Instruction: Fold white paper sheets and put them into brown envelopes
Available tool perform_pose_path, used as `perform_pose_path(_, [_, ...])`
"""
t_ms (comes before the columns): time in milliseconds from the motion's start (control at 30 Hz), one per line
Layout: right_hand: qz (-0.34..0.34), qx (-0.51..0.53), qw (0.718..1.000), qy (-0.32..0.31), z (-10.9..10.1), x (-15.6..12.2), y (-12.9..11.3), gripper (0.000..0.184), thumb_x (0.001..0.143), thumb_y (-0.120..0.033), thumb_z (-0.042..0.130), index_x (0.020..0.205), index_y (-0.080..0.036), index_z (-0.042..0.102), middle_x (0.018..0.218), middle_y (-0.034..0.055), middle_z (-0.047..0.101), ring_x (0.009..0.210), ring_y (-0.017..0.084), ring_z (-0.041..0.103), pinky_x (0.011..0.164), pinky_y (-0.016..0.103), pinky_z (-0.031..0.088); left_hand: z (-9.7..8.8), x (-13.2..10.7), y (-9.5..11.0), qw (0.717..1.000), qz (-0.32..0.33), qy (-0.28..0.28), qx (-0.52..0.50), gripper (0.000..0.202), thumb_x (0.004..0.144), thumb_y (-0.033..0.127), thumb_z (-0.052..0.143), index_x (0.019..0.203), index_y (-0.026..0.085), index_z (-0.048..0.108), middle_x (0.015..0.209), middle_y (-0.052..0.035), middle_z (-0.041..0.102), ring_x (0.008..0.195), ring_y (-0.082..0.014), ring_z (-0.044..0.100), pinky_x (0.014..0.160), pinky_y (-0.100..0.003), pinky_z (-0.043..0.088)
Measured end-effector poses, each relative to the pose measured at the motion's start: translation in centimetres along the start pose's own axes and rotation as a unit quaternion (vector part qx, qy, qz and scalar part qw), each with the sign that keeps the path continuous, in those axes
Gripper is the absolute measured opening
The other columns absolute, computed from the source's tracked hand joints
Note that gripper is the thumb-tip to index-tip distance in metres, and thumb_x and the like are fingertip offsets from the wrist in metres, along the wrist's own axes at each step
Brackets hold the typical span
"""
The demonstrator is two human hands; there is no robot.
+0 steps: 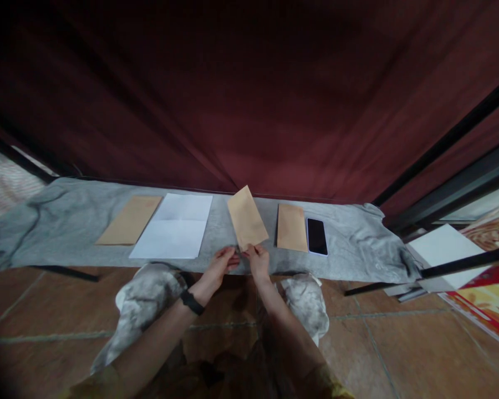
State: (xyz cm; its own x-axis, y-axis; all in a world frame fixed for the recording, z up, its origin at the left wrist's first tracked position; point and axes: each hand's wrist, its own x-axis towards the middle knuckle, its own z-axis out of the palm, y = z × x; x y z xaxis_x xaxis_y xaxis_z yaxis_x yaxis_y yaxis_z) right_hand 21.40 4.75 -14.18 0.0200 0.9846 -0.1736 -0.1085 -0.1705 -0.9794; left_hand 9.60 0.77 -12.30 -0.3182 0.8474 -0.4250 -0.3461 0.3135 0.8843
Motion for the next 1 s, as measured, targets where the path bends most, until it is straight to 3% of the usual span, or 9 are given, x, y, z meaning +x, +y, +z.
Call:
perform_pose_path(100, [0.040, 0.084, 0.996, -0.014, 0.8, -0.5, 0.6, 0.033, 0.068, -0.047, 0.077, 0.061, -0.022, 0.057, 0.058, 0.0002, 0.064, 0.061, 0.018, 0.066, 0.065, 0.033, 0.057, -0.1, -0.2, -0.5, 0.998, -0.039, -0.035, -0.027, 0.032, 0.072, 0.042, 0.082, 0.078, 0.016, 0.064, 0.072, -0.0054, 0.071, 0.066, -0.0171, 0.069, 0.067, -0.029, 0.054])
perform_pose_path(267, [0.094, 0.167, 0.981, -0.023, 1.1, -1.2, 1.2, 0.030, 0.058, -0.038, 0.085, 0.065, -0.020, 0.062, 0.061, 0.0007, 0.068, 0.061, 0.017, 0.067, 0.066, 0.031, 0.061, -0.3, 0.4, -0.6, 0.998, -0.050, -0.028, -0.030, 0.031, 0.063, 0.030, 0.088, 0.072, 0.015, 0.063, 0.061, -0.0007, 0.068, 0.054, -0.0110, 0.063, 0.060, -0.023, 0.050])
perform_pose_path(667, [0.147, 0.202, 0.968, 0.036, -1.0, 0.5, 1.3, 0.029, 0.066, -0.024, 0.085, 0.069, -0.021, 0.056, 0.061, -0.0029, 0.065, 0.058, 0.015, 0.068, 0.060, 0.028, 0.062, -2.3, 2.1, 1.0, 0.994, -0.078, -0.023, 0.076, 0.017, 0.069, 0.011, 0.078, 0.063, 0.014, 0.062, 0.052, -0.0003, 0.063, 0.042, -0.0071, 0.052, 0.045, -0.018, 0.039])
perform_pose_path(833, [0.154, 0.171, 0.972, 0.041, -1.6, 0.8, 0.9, 0.029, 0.062, -0.024, 0.085, 0.071, -0.019, 0.058, 0.061, -0.0008, 0.067, 0.056, 0.016, 0.068, 0.055, 0.027, 0.059, -2.5, 2.0, 0.8, 0.995, -0.053, -0.002, 0.085, 0.015, 0.074, 0.016, 0.075, 0.072, 0.015, 0.060, 0.055, 0.0008, 0.063, 0.044, -0.0080, 0.056, 0.046, -0.018, 0.041])
perform_pose_path(1000, [0.159, 0.134, 0.978, 0.034, -1.8, 0.8, 0.7, 0.026, 0.061, -0.025, 0.084, 0.071, -0.018, 0.061, 0.059, 0.0001, 0.068, 0.053, 0.016, 0.066, 0.053, 0.027, 0.057, -1.6, 2.3, 0.0, 0.997, -0.001, 0.041, 0.059, 0.029, 0.077, 0.013, 0.072, 0.101, 0.020, 0.058, 0.057, 0.0092, 0.059, 0.043, -0.0067, 0.055, 0.046, -0.016, 0.039])
